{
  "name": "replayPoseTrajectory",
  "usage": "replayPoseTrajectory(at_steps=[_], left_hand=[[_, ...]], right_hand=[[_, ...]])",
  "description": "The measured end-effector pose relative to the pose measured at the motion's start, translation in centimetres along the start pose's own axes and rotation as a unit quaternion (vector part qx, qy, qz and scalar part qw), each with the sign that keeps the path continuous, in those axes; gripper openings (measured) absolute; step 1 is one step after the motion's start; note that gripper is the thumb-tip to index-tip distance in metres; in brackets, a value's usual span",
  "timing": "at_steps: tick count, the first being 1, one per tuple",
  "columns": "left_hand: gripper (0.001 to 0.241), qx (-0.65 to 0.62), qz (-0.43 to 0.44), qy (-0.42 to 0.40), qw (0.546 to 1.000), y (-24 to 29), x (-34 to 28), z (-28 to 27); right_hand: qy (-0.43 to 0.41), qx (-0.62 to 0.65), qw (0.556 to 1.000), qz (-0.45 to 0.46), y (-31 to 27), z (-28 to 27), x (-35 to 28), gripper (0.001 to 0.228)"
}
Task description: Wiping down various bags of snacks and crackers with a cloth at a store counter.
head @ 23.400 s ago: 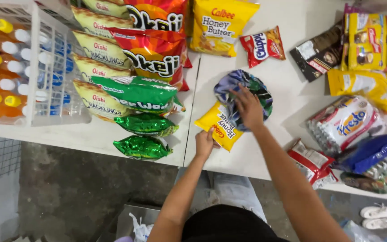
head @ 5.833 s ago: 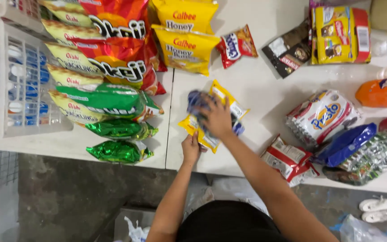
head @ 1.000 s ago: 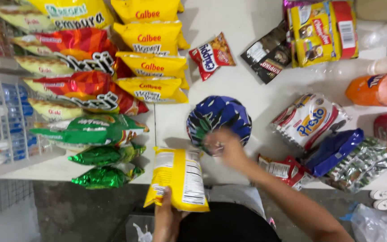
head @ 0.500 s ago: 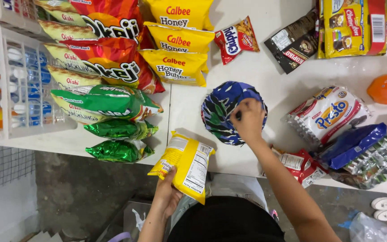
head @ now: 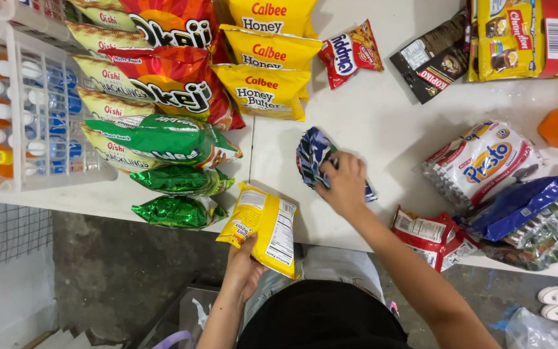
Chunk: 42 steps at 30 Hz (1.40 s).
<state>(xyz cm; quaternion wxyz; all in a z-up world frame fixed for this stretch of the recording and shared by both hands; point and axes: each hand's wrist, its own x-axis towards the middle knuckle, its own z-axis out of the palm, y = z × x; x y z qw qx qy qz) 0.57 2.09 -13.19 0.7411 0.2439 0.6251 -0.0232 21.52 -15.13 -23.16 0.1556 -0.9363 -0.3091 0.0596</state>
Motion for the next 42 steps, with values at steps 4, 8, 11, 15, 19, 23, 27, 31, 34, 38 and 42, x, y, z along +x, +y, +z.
replayPoseTrajectory(at_steps=[4, 8, 11, 15, 19, 23, 27, 31, 34, 38, 42], left_hand=[[0.036, 0.003, 0.012, -0.002, 1.000, -0.2, 0.3, -0.9], [0.036, 0.002, 0.028, -0.009, 1.000, -0.1, -0.7, -1.9], [0.037, 0.019, 0.036, -0.005, 0.999, 0.0, -1.8, -2.9], [0.033, 0.008, 0.033, -0.023, 0.999, 0.5, -1.5, -2.7], [0.041, 0.024, 0.006, -0.025, 0.999, -0.6, 2.6, -1.3], [0.039, 0.163, 0.045, -0.096, 0.981, 0.7, -0.2, 5.1], [0.029, 0.180, 0.039, -0.048, 0.982, -10.1, 15.8, -1.6], [0.047, 0.230, 0.033, -0.096, 0.968, -9.0, 15.4, -2.1], [0.045, 0.211, 0.030, -0.094, 0.972, -9.6, 15.2, -2.4], [0.039, 0.193, 0.062, -0.130, 0.971, -8.9, 17.3, -0.1], [0.037, 0.175, 0.040, -0.163, 0.970, -11.1, 18.7, -3.0]], right_hand=[[-0.124, -0.007, 0.992, -0.030, 2.4, 5.4, 1.3, 0.111], [-0.055, -0.045, 0.997, -0.004, 7.5, 5.0, 5.2, 0.073], [0.031, -0.006, 0.995, 0.094, 7.8, 4.5, 5.8, 0.069], [0.045, 0.050, 0.998, 0.005, 5.3, 5.8, 1.2, 0.066], [0.144, 0.295, 0.939, 0.099, 1.3, 5.1, -3.8, 0.038], [0.003, 0.310, 0.949, -0.056, -5.6, 0.8, -7.0, 0.050], [-0.157, 0.183, 0.965, -0.099, -7.8, -0.3, -4.8, 0.049], [-0.106, 0.146, 0.984, -0.002, 0.6, 6.6, -1.8, 0.042], [-0.050, 0.217, 0.975, -0.005, 2.9, 9.1, -2.5, 0.034], [-0.038, 0.165, 0.981, -0.098, -4.8, 4.1, -4.9, 0.037], [-0.059, 0.104, 0.983, -0.142, -5.8, 3.5, -5.8, 0.043]])
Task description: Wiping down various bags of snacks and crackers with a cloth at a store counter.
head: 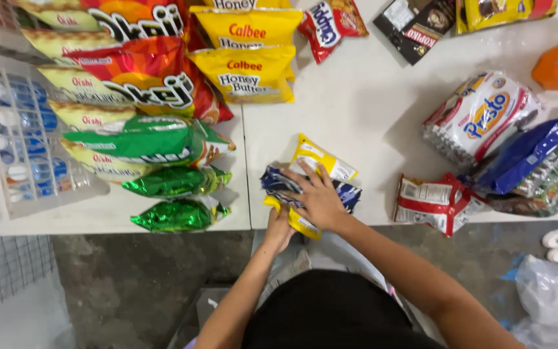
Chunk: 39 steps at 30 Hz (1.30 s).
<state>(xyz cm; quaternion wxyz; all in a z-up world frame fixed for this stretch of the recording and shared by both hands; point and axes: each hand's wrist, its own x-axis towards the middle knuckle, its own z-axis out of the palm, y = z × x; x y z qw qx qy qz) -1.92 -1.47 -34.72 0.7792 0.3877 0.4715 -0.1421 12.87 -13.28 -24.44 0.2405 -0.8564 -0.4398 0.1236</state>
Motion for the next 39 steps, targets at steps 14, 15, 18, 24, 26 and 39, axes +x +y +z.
replayPoseTrajectory(at_steps=[14, 15, 18, 24, 26, 39], left_hand=[[0.064, 0.259, -0.004, -0.104, 0.960, 3.9, 0.2, -3.7], [0.059, 0.254, -0.010, -0.125, 0.959, 2.6, 0.8, -4.1], [0.035, 0.343, 0.099, -0.104, 0.928, 2.9, 1.0, -3.6], [0.039, 0.397, 0.207, -0.063, 0.892, 9.4, -2.4, 1.8], [0.039, 0.406, 0.194, -0.068, 0.890, 10.0, -2.2, 1.8], [0.027, 0.448, 0.241, -0.088, 0.857, 12.8, -5.0, 3.5]], right_hand=[[0.026, 0.041, 0.983, 0.178, 3.7, -4.5, 1.9, 0.023], [-0.011, -0.043, 0.991, 0.130, -0.9, -6.6, 1.2, 0.023], [-0.073, -0.032, 0.994, 0.069, -5.4, -2.6, -2.1, 0.050], [-0.012, -0.150, 0.977, 0.148, -0.2, 0.2, 0.8, 0.036], [0.017, -0.140, 0.968, 0.208, 3.0, -0.3, 2.4, 0.036], [-0.096, -0.179, 0.978, 0.052, -3.6, -2.9, 0.6, 0.038]])
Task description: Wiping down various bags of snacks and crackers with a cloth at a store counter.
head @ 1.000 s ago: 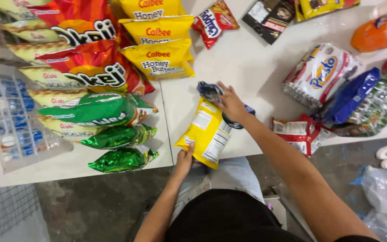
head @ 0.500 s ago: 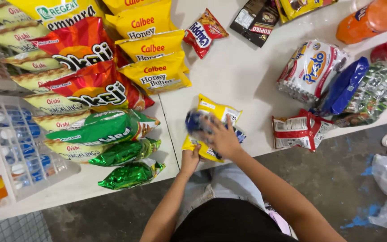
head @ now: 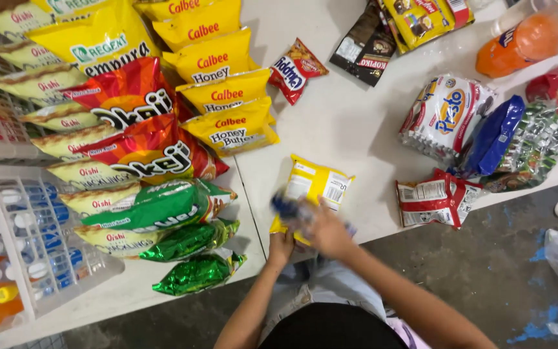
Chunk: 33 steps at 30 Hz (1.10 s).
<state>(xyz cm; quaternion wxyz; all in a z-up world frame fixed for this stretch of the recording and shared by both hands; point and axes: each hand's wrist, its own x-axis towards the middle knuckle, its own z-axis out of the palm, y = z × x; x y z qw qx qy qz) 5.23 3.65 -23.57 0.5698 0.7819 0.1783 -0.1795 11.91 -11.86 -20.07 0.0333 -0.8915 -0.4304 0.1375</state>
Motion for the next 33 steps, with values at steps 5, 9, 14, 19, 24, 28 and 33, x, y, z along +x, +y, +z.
replayPoseTrajectory(at_steps=[5, 9, 14, 19, 24, 28, 33], left_hand=[[0.025, -0.012, 0.015, 0.025, 1.000, -12.5, 3.4, 2.6], [0.032, -0.053, -0.049, 0.023, 0.997, -5.6, 2.1, 1.7], [0.043, -0.065, -0.085, 0.005, 0.994, -11.7, 4.3, 3.2], [0.044, -0.060, -0.124, 0.011, 0.990, -7.4, 3.1, 2.7], [0.045, 0.261, 0.023, 0.045, 0.964, -3.3, 1.7, 1.0], [0.030, 0.242, 0.269, 0.231, 0.903, 7.2, -0.8, -0.6], [0.014, 0.371, 0.438, 0.159, 0.803, 10.3, 0.0, 0.4]], right_hand=[[0.114, 0.101, 0.987, 0.058, -1.1, 5.2, 2.0, 0.035], [0.058, 0.121, 0.979, 0.156, 3.3, 3.5, 6.5, 0.041], [0.079, 0.186, 0.951, 0.236, 10.9, 6.8, 9.7, 0.036], [0.095, 0.239, 0.948, 0.186, 15.5, 8.1, 10.5, 0.041], [0.148, 0.179, 0.963, 0.134, 17.0, 8.3, 10.7, 0.050], [0.349, 0.371, 0.843, 0.174, 22.2, 17.8, 8.2, 0.041], [0.422, 0.657, 0.604, 0.160, 22.4, 0.6, 1.7, 0.037]])
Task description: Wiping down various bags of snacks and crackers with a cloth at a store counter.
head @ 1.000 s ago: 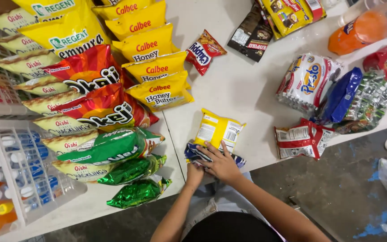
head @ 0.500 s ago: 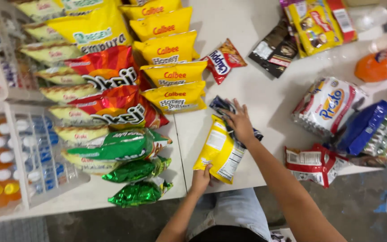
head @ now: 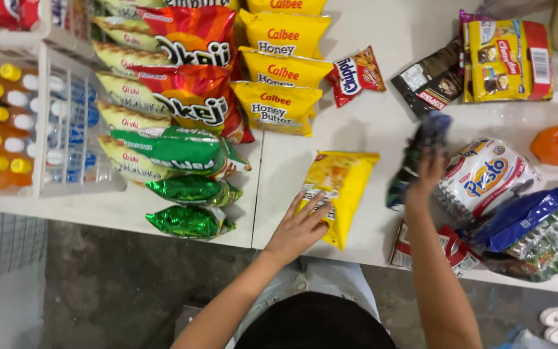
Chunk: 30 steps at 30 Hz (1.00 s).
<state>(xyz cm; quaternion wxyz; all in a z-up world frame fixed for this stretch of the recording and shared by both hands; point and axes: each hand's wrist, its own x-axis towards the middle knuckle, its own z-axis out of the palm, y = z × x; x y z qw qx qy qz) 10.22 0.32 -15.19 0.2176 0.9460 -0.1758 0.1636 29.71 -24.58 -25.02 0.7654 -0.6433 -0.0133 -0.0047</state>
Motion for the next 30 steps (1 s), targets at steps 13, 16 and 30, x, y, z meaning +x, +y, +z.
replayPoseTrajectory(at_steps=[13, 16, 30], left_hand=[[0.052, -0.588, -0.634, -0.036, 0.501, 2.3, -14.5, 14.9], [0.054, -0.587, -0.624, 0.056, 0.513, 1.7, -13.0, 17.4], [0.037, -0.547, -0.626, 0.148, 0.536, 2.4, -12.4, 18.8]], right_hand=[[-0.277, -0.429, 0.851, -0.118, 2.4, 5.1, -1.3, 0.032], [-0.406, -0.474, 0.771, -0.124, 4.8, 7.3, -4.6, 0.050], [-0.415, -0.581, 0.649, -0.263, 4.4, 6.9, -6.7, 0.065]])
